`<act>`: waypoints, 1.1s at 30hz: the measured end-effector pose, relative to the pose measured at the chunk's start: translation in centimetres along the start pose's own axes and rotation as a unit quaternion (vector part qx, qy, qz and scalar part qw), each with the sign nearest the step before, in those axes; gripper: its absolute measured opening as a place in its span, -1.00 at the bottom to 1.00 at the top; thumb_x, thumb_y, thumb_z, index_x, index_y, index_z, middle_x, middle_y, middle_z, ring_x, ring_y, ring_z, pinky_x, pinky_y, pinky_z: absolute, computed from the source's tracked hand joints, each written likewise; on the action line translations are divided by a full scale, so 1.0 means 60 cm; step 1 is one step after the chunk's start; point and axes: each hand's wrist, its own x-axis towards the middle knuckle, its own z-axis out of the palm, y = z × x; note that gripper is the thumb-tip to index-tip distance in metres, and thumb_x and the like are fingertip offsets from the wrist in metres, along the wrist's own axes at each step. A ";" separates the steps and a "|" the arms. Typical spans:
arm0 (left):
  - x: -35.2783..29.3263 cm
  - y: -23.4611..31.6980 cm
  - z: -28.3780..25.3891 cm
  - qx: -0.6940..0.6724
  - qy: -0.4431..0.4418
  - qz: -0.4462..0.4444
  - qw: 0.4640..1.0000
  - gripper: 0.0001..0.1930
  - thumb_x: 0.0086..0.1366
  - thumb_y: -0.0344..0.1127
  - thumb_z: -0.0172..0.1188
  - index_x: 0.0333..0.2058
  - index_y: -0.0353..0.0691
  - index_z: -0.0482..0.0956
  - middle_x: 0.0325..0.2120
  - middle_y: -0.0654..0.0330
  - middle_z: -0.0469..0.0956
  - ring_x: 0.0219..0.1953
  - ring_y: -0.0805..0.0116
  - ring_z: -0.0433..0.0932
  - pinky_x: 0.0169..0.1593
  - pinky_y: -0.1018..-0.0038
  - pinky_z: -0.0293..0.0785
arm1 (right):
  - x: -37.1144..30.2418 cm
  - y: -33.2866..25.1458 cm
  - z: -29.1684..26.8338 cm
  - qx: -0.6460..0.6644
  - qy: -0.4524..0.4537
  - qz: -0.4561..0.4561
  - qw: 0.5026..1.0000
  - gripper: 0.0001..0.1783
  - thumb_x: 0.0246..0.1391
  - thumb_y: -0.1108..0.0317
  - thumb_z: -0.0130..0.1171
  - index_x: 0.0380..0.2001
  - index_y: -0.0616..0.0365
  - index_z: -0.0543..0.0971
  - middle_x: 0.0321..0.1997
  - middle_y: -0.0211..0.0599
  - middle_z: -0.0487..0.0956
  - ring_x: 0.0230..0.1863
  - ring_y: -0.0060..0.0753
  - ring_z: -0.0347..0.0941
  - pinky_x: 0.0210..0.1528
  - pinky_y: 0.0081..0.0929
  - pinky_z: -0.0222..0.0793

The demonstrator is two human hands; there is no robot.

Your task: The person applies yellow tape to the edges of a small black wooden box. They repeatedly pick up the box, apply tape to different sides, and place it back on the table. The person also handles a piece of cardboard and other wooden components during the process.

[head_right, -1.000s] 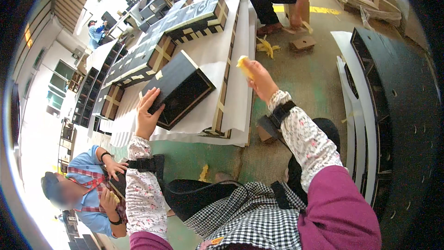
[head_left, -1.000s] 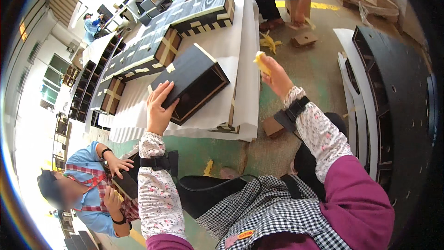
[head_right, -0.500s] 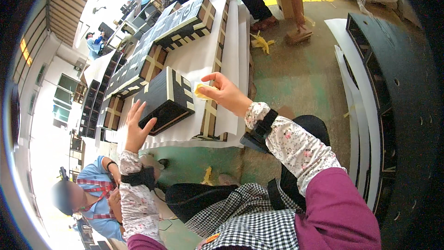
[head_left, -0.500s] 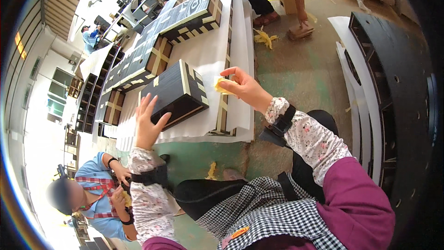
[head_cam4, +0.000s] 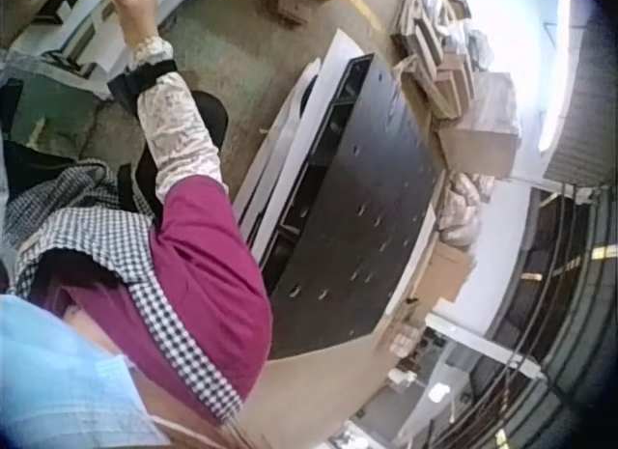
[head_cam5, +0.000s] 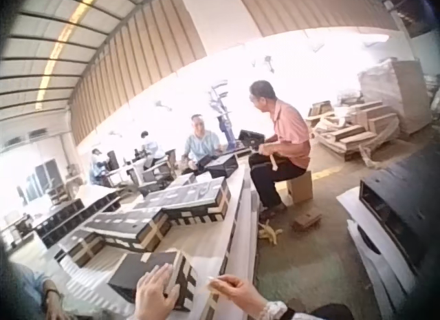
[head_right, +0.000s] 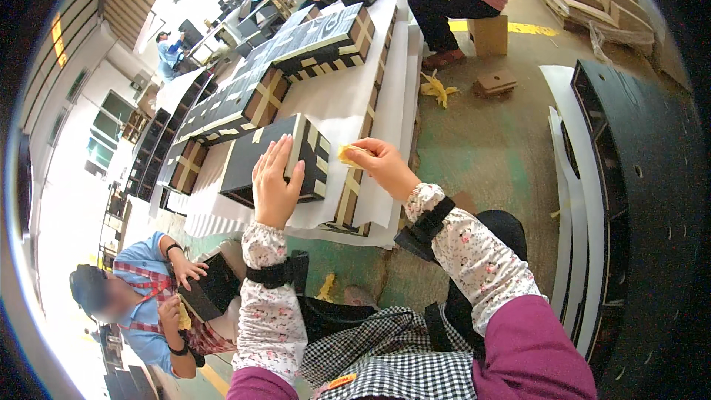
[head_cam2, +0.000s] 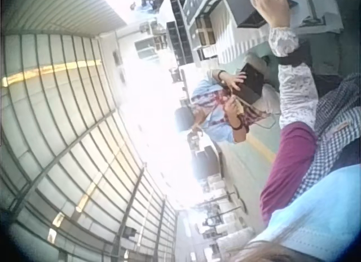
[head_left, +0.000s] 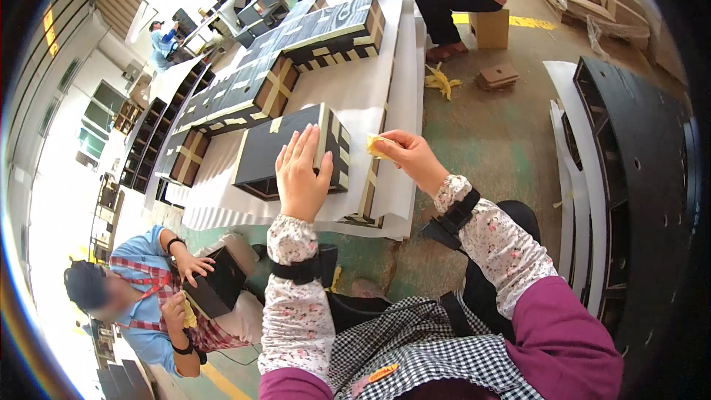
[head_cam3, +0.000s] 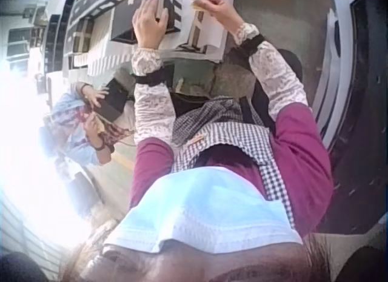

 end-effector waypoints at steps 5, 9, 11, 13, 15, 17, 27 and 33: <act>-0.038 -0.054 -0.081 -0.108 -0.107 0.045 0.987 -0.50 0.21 -0.25 0.14 0.15 -0.11 0.38 0.17 0.20 0.35 0.28 0.19 0.19 0.32 0.21 -0.07 | -0.001 -0.001 0.004 0.004 0.009 0.010 1.000 -0.70 0.11 0.11 0.20 -0.21 0.08 0.60 -0.44 -0.62 0.52 -0.54 -0.84 0.21 -0.52 -0.80 0.14; -0.051 -0.123 -0.123 -0.148 -0.178 0.013 0.973 -0.49 0.18 -0.32 0.17 0.15 -0.05 0.39 0.18 0.26 0.33 0.30 0.22 0.15 0.33 0.11 -0.18 | -0.003 0.001 0.010 0.008 0.015 0.000 1.000 -0.67 0.11 0.08 0.19 -0.21 0.09 0.61 -0.43 -0.60 0.53 -0.53 -0.85 0.22 -0.51 -0.80 0.16; -0.054 -0.129 -0.127 -0.144 -0.166 0.009 0.975 -0.57 0.16 -0.37 0.17 0.06 -0.08 0.48 0.12 0.21 0.40 0.26 0.19 0.23 0.31 0.12 -0.06 | -0.004 0.003 0.015 0.008 0.013 -0.002 1.000 -0.65 0.11 0.07 0.19 -0.21 0.12 0.61 -0.42 -0.60 0.53 -0.52 -0.85 0.23 -0.50 -0.80 0.16; -0.038 -0.125 -0.117 -0.143 -0.137 0.004 0.980 -0.64 0.16 -0.36 0.18 -0.03 -0.11 0.54 0.05 0.17 0.45 0.19 0.17 0.32 0.26 0.19 0.09 | -0.005 0.005 0.024 0.010 0.012 0.004 1.000 -0.63 0.11 0.06 0.19 -0.21 0.15 0.61 -0.42 -0.59 0.53 -0.51 -0.85 0.24 -0.50 -0.80 0.16; -0.013 -0.086 -0.095 -0.183 -0.081 -0.017 0.980 -0.76 0.13 -0.33 0.21 -0.19 -0.17 0.61 -0.13 0.10 0.54 -0.01 0.13 0.48 0.08 0.33 0.34 | 0.002 0.023 0.027 0.010 -0.003 -0.004 1.000 -0.60 0.11 0.04 0.19 -0.19 0.17 0.60 -0.43 -0.59 0.52 -0.50 -0.85 0.24 -0.49 -0.79 0.15; 0.007 -0.055 -0.072 -0.148 -0.046 -0.030 0.987 -0.75 0.12 -0.33 0.24 -0.20 -0.23 0.60 -0.20 0.09 0.56 -0.09 0.16 0.51 0.01 0.38 0.38 | 0.005 0.025 0.032 0.006 -0.017 -0.009 1.000 -0.56 0.11 0.02 0.19 -0.18 0.19 0.60 -0.43 -0.59 0.51 -0.50 -0.84 0.24 -0.49 -0.79 0.15; 0.021 -0.041 -0.024 -0.158 0.061 -0.103 0.980 -0.85 0.05 -0.33 0.31 -0.42 -0.23 0.56 -0.41 0.16 0.52 -0.25 0.16 0.47 -0.13 0.33 0.38 | 0.001 0.014 0.021 -0.017 -0.065 -0.020 0.998 -0.44 0.13 -0.11 0.09 -0.14 0.23 0.57 -0.39 -0.55 0.50 -0.42 -0.79 0.27 -0.40 -0.77 0.20; 0.021 -0.040 -0.019 -0.146 0.071 -0.097 0.982 -0.86 0.07 -0.34 0.28 -0.44 -0.24 0.54 -0.42 0.15 0.50 -0.27 0.15 0.45 -0.15 0.31 0.37 | 0.000 0.019 0.025 -0.016 -0.067 0.007 0.998 -0.49 0.16 -0.04 0.09 -0.09 0.21 0.55 -0.33 -0.52 0.50 -0.36 -0.75 0.30 -0.34 -0.74 0.24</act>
